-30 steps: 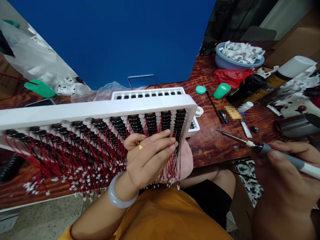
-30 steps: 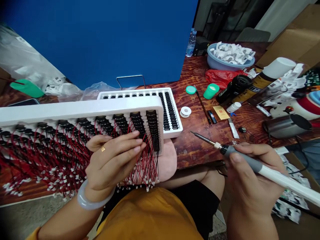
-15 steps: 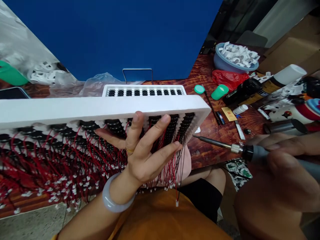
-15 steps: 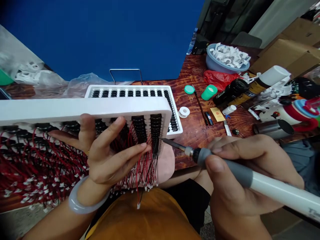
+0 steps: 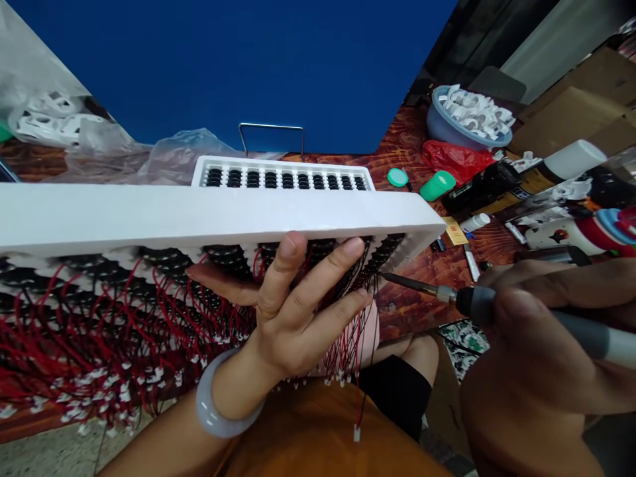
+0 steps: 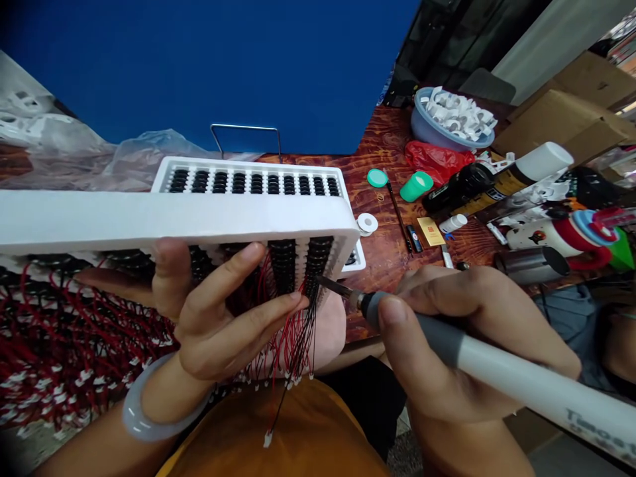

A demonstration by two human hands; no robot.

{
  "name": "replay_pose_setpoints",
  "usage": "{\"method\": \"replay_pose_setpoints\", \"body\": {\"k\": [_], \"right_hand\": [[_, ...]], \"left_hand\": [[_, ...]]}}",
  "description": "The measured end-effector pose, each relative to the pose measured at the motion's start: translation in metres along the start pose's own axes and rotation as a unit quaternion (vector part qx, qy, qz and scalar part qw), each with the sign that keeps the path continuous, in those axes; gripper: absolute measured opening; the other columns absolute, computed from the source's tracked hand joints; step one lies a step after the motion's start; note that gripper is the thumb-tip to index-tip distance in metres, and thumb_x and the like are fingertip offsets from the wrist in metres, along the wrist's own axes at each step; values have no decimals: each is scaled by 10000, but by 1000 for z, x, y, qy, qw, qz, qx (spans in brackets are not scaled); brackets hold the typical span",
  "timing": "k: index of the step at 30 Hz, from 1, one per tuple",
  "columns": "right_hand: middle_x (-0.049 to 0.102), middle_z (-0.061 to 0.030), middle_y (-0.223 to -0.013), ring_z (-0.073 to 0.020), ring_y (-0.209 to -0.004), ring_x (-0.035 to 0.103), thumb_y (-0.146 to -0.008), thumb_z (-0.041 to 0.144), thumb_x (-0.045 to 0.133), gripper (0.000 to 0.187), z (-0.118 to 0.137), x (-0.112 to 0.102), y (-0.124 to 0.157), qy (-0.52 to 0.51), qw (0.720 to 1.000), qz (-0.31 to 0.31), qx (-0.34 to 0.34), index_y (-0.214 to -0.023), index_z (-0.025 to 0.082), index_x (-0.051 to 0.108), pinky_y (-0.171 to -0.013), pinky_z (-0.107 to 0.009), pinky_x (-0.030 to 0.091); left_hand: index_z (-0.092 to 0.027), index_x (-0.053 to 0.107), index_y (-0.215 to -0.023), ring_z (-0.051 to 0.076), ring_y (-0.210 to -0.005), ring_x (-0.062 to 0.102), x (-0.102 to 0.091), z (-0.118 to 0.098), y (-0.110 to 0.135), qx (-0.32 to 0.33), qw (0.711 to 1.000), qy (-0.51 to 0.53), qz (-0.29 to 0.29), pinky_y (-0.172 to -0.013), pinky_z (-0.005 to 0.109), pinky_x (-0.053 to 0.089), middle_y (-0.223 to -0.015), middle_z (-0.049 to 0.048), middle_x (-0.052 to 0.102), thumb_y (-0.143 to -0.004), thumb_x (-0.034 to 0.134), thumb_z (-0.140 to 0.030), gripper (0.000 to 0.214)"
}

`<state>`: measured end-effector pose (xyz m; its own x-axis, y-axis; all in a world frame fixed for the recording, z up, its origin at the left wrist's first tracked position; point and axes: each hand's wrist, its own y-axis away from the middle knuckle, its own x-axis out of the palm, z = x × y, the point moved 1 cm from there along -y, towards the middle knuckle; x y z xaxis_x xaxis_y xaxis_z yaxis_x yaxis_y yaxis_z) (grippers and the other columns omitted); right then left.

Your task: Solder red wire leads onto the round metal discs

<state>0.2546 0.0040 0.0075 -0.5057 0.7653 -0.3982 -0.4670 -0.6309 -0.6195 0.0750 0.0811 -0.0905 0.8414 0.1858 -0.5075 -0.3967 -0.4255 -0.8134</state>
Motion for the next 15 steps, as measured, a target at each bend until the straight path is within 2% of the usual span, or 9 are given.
{"method": "replay_pose_setpoints", "body": {"k": [2,7,12,15], "right_hand": [[485,5,-529,-115,-441,478,-725,299,687,263,0,2,0,18,1000,11,11,-540,194,532,-406,-258,339],[473,-14,-520,-96,-440,441,-819,357,639,397,-2,5,0,63,997,46,-13,-482,199,502,-441,-255,385],[487,-2,-519,-98,-441,442,-788,308,663,327,-1,6,-2,48,998,33,-19,-513,201,520,-465,-254,428],[483,0,-516,-101,-442,442,-775,297,652,300,2,8,-4,45,998,36,-21,-516,202,535,-431,-244,372]], "left_hand": [[-271,691,-1048,158,-1564,97,-1,0,-4,19,1000,-6,-5,-1315,327,238,-1595,-65,365,-855,721,-143,233],[-273,694,-1037,166,-1558,136,2,2,-3,16,1000,-1,-19,-1282,347,324,-1615,-86,320,-905,641,-146,191],[-265,692,-1046,168,-1563,100,0,2,-3,21,1000,4,2,-1276,343,325,-1629,-85,288,-909,627,-145,193],[-275,676,-1057,167,-1563,101,0,1,0,13,1000,3,1,-1269,347,336,-1621,-96,301,-925,619,-175,175]]}}
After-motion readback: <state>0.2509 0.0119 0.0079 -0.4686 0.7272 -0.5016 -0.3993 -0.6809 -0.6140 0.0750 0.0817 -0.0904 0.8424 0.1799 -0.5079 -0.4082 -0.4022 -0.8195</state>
